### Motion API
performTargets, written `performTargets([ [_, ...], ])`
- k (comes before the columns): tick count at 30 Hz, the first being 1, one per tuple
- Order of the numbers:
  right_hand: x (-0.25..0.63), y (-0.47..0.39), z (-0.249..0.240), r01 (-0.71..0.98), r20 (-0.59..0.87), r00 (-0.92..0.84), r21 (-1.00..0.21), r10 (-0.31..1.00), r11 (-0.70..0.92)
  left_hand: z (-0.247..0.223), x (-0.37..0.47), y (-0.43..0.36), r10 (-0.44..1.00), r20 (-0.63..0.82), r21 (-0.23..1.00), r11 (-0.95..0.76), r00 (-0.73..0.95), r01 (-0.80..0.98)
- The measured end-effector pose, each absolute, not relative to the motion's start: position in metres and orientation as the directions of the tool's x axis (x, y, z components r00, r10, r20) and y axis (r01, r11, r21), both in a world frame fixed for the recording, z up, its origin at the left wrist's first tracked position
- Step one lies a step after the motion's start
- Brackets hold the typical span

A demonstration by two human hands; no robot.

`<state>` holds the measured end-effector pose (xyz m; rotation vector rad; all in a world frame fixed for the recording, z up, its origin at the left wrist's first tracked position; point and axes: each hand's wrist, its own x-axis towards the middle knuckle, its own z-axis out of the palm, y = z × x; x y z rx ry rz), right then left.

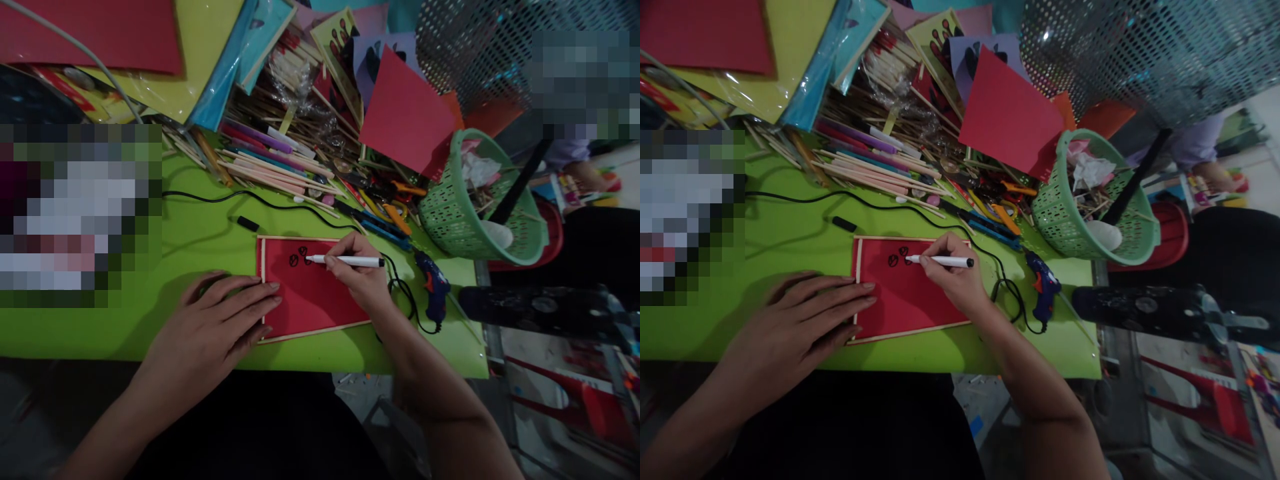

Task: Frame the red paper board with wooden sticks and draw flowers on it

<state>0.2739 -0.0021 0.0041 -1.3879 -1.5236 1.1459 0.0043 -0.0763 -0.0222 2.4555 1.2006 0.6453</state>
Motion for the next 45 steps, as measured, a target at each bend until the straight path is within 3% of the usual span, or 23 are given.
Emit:
performTargets([
  [17, 0.2768, -0.0022, 0.0027, 0.326, -0.028, -0.129, -0.945, 0.991, 0.016, -0.0185, 0.0053, -0.0756, 0.799, 0.260, 0.473, -0.595, 0.542, 0.650],
  [25, 0.2809, 0.0003, -0.0031, 0.144, -0.011, -0.071, -0.990, 0.997, -0.001, -0.0190, 0.0048, -0.0751, 0.796, 0.260, 0.467, -0.599, 0.547, 0.650],
  [45, 0.2775, -0.0001, 0.0007, 0.281, -0.025, -0.090, -0.960, 0.996, 0.002, -0.0189, 0.0043, -0.0747, 0.797, 0.264, 0.461, -0.600, 0.544, 0.654],
])
